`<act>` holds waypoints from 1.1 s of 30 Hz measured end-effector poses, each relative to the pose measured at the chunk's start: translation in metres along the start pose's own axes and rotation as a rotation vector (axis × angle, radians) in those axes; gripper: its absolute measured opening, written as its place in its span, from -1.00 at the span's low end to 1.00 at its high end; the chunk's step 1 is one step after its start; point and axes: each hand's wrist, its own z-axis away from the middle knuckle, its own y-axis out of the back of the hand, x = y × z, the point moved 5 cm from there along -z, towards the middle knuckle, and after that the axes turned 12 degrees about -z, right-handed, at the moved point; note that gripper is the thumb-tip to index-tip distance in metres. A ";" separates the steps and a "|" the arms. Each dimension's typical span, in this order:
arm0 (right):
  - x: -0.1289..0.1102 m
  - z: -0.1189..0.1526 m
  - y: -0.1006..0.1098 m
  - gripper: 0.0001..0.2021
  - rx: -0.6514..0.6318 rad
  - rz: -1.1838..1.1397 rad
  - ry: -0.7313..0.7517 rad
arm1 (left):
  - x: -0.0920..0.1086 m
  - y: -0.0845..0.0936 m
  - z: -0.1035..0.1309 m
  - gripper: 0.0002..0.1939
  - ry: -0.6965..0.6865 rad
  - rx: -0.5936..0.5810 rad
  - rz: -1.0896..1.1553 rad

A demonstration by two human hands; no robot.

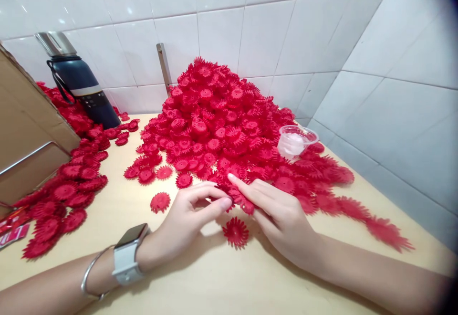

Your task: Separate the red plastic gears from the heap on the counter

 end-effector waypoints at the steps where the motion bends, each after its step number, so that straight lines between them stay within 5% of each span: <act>1: -0.001 0.000 0.000 -0.62 -0.004 0.004 0.014 | -0.001 0.000 0.000 -0.87 0.026 -0.007 0.032; 10: -0.006 -0.001 -0.001 -0.59 -0.008 0.045 0.140 | -0.009 -0.002 -0.005 -0.92 0.094 -0.086 0.159; 17: -0.007 -0.004 -0.006 -0.55 -0.061 0.039 0.101 | -0.013 0.004 -0.008 -0.91 0.076 0.012 0.089; 23: -0.005 -0.004 0.008 -0.89 0.115 -0.147 -0.038 | -0.001 0.006 -0.002 -0.90 -0.086 0.106 -0.147; 33: -0.004 -0.009 -0.003 -0.79 -0.059 -0.165 -0.094 | 0.010 0.000 0.004 -0.92 -0.254 0.052 -0.327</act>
